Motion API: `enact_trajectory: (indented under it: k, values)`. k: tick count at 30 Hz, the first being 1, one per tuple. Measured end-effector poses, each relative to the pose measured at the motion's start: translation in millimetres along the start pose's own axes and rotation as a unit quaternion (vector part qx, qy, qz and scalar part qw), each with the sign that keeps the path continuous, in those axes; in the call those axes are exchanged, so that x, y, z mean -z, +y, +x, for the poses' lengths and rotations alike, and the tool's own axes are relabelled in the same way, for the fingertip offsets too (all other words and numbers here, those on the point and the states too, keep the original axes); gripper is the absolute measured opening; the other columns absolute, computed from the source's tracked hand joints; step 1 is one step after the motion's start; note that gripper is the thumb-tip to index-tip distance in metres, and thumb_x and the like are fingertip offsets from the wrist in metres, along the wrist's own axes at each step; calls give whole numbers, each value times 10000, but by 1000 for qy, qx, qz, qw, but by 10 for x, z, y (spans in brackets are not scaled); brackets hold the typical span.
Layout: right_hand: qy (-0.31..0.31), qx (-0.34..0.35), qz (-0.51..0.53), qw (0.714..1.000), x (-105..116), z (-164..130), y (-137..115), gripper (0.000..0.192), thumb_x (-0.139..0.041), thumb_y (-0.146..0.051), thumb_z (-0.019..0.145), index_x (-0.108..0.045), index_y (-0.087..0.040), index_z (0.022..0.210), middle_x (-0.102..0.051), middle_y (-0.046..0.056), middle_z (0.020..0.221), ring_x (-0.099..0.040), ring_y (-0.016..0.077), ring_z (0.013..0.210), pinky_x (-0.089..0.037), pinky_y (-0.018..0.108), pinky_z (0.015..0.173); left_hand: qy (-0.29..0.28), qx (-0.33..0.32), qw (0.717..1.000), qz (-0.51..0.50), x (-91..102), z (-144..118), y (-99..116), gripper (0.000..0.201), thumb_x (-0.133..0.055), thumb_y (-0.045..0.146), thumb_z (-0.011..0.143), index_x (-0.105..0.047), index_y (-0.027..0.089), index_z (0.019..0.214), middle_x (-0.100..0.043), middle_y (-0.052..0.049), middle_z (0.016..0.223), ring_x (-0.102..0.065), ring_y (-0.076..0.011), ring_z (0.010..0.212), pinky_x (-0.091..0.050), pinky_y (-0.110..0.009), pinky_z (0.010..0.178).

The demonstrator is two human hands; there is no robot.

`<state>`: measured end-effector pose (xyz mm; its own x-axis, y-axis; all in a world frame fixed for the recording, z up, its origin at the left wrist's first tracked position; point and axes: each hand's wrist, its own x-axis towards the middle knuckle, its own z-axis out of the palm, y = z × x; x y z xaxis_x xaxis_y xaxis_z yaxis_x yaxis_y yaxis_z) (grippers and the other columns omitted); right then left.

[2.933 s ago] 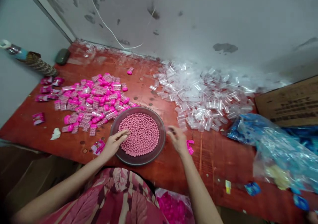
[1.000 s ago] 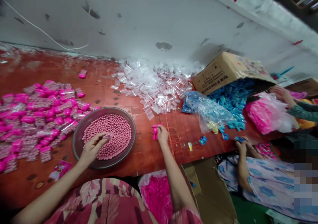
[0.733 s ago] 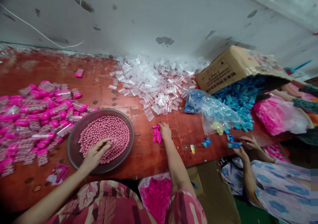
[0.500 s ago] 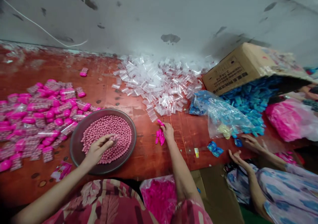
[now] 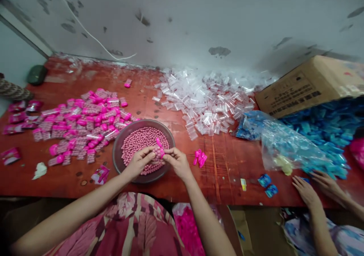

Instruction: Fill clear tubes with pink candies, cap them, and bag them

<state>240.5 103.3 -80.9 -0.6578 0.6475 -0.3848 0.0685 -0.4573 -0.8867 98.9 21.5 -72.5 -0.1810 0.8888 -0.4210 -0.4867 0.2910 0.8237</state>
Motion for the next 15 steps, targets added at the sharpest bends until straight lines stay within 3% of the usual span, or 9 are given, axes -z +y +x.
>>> enact_trajectory:
  k: [4,8,11,15]
  values:
    - [-7,-15,13,1000,-59,-27,-60,262,-675,-296,671,-563,-183,879,-619,-8,700,-592,122,608,-517,275,598,-2,-25,1000,16,99,-152,43,366,-570,360,736,-575,149,1035,-615,-75,1005,-597,-215,872,-524,-337,724]
    - [53,98,-87,990,-137,-88,-241,386,-646,-271,706,-527,-215,1069,-616,28,898,-584,145,793,-501,296,725,29,-80,996,28,209,-254,29,350,-551,347,753,-581,156,1045,-597,-78,1071,-585,-224,917,-518,-353,752]
    - [36,182,-241,953,-265,-168,-408,365,-593,-263,760,-525,-228,1116,-600,50,1000,-560,169,884,-457,318,809,8,-111,989,94,273,-310,6,321,-525,335,776,-600,168,1040,-617,-73,1050,-578,-216,943,-484,-349,819]
    - [-35,254,-410,875,-451,-245,-518,290,-528,-247,808,-546,-218,1096,-600,55,932,-554,160,809,-450,293,753,21,-161,971,174,326,-363,11,303,-515,322,786,-614,161,1024,-636,-74,1008,-584,-205,919,-469,-337,823]
